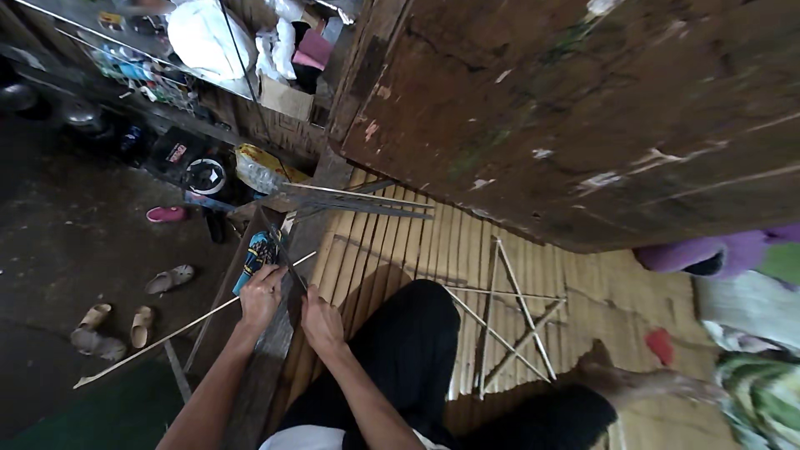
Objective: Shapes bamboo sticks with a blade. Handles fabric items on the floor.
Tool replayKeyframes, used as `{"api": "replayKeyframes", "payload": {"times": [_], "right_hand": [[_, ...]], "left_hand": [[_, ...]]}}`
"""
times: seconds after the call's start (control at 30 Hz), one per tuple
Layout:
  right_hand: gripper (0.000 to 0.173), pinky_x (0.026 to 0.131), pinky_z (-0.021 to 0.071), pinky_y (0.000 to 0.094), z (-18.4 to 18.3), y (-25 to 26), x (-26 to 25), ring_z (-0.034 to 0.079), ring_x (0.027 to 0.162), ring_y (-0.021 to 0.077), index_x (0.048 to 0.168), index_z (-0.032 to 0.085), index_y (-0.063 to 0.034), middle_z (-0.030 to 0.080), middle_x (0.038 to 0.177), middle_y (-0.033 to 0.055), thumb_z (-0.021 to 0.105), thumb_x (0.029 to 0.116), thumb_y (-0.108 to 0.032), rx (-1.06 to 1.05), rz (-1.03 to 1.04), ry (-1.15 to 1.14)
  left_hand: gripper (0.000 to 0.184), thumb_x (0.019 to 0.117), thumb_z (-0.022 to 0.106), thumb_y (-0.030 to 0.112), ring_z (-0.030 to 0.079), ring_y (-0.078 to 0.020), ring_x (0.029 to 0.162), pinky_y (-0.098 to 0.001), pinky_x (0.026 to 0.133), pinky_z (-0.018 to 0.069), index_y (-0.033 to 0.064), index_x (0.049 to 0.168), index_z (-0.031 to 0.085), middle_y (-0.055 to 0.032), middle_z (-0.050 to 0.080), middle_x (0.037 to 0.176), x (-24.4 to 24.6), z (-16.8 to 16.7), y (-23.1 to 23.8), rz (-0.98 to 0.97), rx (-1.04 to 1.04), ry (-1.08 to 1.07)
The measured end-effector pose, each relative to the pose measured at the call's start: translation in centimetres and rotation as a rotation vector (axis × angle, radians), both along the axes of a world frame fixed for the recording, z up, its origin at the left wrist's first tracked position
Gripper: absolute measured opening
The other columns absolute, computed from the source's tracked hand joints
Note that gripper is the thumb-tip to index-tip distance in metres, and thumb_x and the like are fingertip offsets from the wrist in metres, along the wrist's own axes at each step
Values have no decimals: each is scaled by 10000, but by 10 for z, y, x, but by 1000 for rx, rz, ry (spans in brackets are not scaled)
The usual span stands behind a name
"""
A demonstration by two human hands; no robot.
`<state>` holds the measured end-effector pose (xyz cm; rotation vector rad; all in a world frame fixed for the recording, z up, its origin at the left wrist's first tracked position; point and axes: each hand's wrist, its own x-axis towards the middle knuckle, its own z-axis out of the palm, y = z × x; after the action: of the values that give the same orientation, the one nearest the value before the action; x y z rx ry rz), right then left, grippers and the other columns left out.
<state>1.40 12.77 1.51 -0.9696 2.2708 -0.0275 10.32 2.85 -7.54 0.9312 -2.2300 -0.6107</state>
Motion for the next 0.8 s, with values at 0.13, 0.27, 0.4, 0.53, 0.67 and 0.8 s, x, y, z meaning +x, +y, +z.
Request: {"api": "replayKeyframes", "payload": {"times": [0.13,0.27,0.4,0.53,0.67,0.8], "right_hand": [[421,856,572,490,-2,0,2,734,983,370,1465,485,-46,734,1064,191,361,1124,-259,-7,-6,11],[422,870,568,494,0,-1,-1,729,1004,370,1468,475,-57,732,1075,189,358,1127,-275,7,-11,-13],[417,856,571,499,-3,0,-2,732,985,375,1441,501,-44,733,1063,194,365,1125,-280,-39,-4,-13],[422,857,571,507,-2,-2,-3,728,990,382,1448,495,-48,724,1091,202,358,1127,-285,-49,-17,-23],[418,846,573,509,-1,2,-5,731,975,386,1442,508,-44,727,1084,205,374,1124,-279,-61,-39,-14],[423,867,568,502,0,4,-10,726,1005,374,1446,500,-56,723,1103,196,364,1127,-298,-25,-69,-6]], "left_hand": [[250,919,591,-27,756,-341,871,-465,735,614,39,1016,811,-174,760,1018,0,1,0,0,0,1],[238,927,595,-4,759,-311,859,-438,723,616,51,1003,814,-154,766,1002,-1,-1,-1,18,-15,14],[245,925,593,-6,758,-304,863,-441,726,616,57,1014,812,-152,764,1007,0,0,0,12,2,9],[237,926,603,-10,755,-312,871,-458,719,614,60,1018,810,-155,759,1024,1,6,5,18,28,-13],[220,923,621,16,728,-358,937,-490,799,584,85,984,821,-131,770,989,-5,16,17,57,10,-47],[199,924,637,38,698,-363,928,-501,805,542,106,949,823,-109,768,958,-18,15,29,78,8,-38]]}}
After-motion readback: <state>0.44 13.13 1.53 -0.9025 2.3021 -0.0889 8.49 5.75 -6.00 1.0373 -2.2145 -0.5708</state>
